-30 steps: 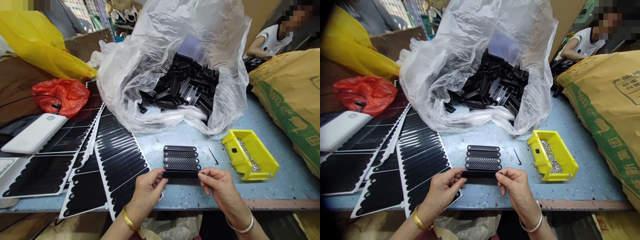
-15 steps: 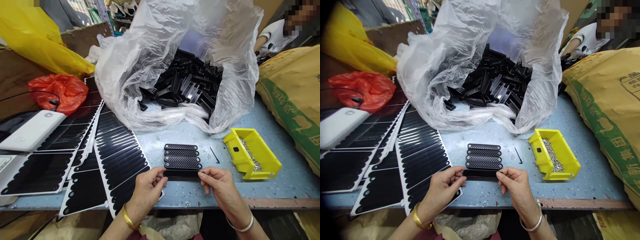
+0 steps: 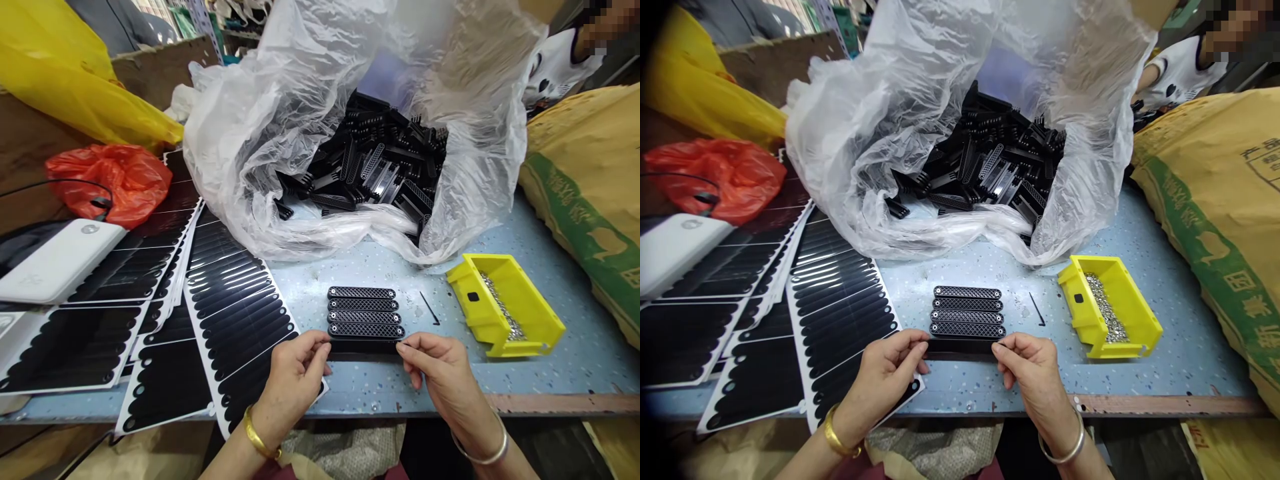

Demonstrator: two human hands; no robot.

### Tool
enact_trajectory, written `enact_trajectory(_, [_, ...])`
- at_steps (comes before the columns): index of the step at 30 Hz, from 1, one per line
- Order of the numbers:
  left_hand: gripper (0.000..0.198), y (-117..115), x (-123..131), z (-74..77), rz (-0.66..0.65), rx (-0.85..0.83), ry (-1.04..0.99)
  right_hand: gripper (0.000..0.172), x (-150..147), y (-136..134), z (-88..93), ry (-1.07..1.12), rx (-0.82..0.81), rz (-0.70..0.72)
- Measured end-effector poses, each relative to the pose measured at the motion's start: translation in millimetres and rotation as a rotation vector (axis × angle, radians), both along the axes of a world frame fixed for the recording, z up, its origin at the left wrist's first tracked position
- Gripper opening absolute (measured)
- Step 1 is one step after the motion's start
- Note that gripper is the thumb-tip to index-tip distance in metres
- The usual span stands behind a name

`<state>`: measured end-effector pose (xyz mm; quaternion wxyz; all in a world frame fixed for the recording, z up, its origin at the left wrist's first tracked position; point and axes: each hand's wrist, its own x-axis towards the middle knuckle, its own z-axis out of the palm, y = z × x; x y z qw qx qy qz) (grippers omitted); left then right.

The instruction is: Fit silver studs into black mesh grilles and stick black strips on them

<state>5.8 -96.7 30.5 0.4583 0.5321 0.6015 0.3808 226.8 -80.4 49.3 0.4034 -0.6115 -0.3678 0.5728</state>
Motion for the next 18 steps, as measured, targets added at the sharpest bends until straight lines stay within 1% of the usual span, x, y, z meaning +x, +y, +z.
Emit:
enact_trajectory(5, [0.017,2.8,2.9,-0.8,0.017,-0.028,-0.033,0.027,-2.0,-5.9,10.7,0.020,0.020,0.037])
enact_trajectory(8, [0.019,4.4,2.3,-0.3,0.017,-0.057,-0.048,0.023,-2.2,-9.6,13.7,0.028,0.052,0.072])
enact_trajectory(11, [0.020,5.0,1.0,-0.7,0.018,-0.072,-0.032,0.024,-0.3,-8.3,11.8,0.004,0.063,0.068])
enact_trajectory(14, [0.020,5.2,0.8,-1.7,0.024,-0.073,-0.017,0.030,2.3,-3.9,6.9,-0.026,0.050,0.050])
enact_trajectory(18, [0.020,6.0,2.1,-2.6,0.052,-0.071,-0.032,0.036,3.6,-1.4,0.9,-0.119,0.051,0.061])
